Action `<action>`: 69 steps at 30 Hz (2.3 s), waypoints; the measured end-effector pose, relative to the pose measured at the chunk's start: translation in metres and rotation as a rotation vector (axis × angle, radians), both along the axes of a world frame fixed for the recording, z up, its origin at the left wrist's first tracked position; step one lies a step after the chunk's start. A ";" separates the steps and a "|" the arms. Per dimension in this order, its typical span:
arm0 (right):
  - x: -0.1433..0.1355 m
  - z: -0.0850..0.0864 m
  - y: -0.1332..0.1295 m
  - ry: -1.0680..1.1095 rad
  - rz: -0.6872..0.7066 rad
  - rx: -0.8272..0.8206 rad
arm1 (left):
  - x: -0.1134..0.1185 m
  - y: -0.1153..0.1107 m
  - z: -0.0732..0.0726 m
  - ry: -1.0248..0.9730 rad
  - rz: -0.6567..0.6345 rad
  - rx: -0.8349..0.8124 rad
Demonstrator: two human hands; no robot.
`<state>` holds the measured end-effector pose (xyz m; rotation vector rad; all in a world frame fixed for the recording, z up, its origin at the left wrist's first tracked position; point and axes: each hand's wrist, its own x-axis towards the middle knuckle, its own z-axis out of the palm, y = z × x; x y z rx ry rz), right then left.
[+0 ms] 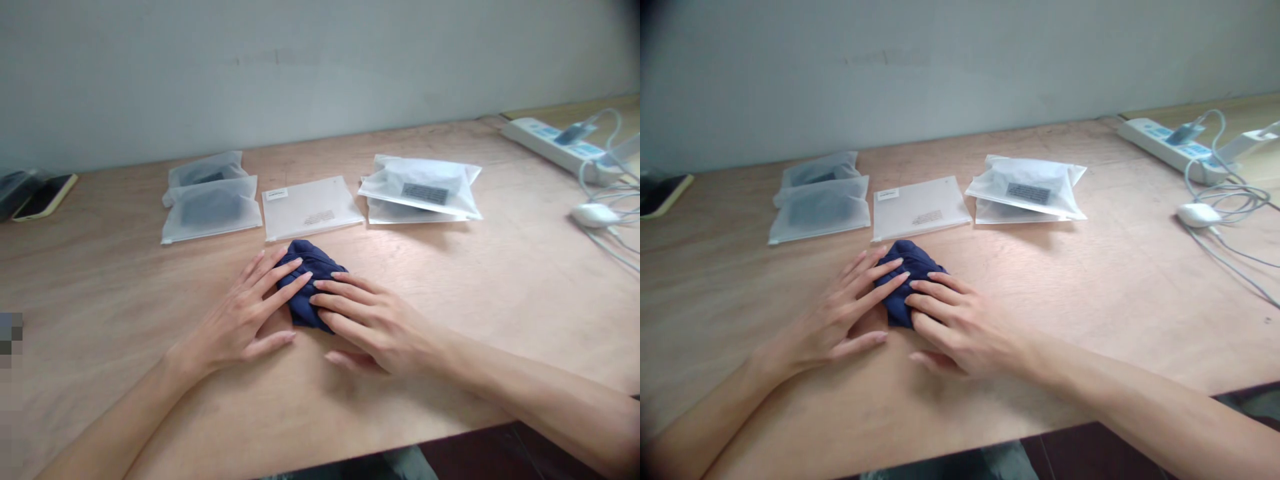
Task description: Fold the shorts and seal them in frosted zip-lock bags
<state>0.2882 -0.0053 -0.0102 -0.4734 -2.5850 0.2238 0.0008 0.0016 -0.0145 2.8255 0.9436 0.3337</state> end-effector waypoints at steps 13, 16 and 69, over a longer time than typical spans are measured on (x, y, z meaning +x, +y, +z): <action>0.020 0.000 0.015 -0.207 -0.290 0.250 | 0.003 -0.006 -0.004 -0.045 -0.068 -0.022; 0.020 0.001 0.016 -0.248 -0.311 0.276 | 0.004 -0.006 -0.007 -0.035 -0.090 0.001; 0.012 0.002 0.006 -0.082 -0.039 0.341 | 0.010 0.019 -0.014 -0.226 0.303 0.334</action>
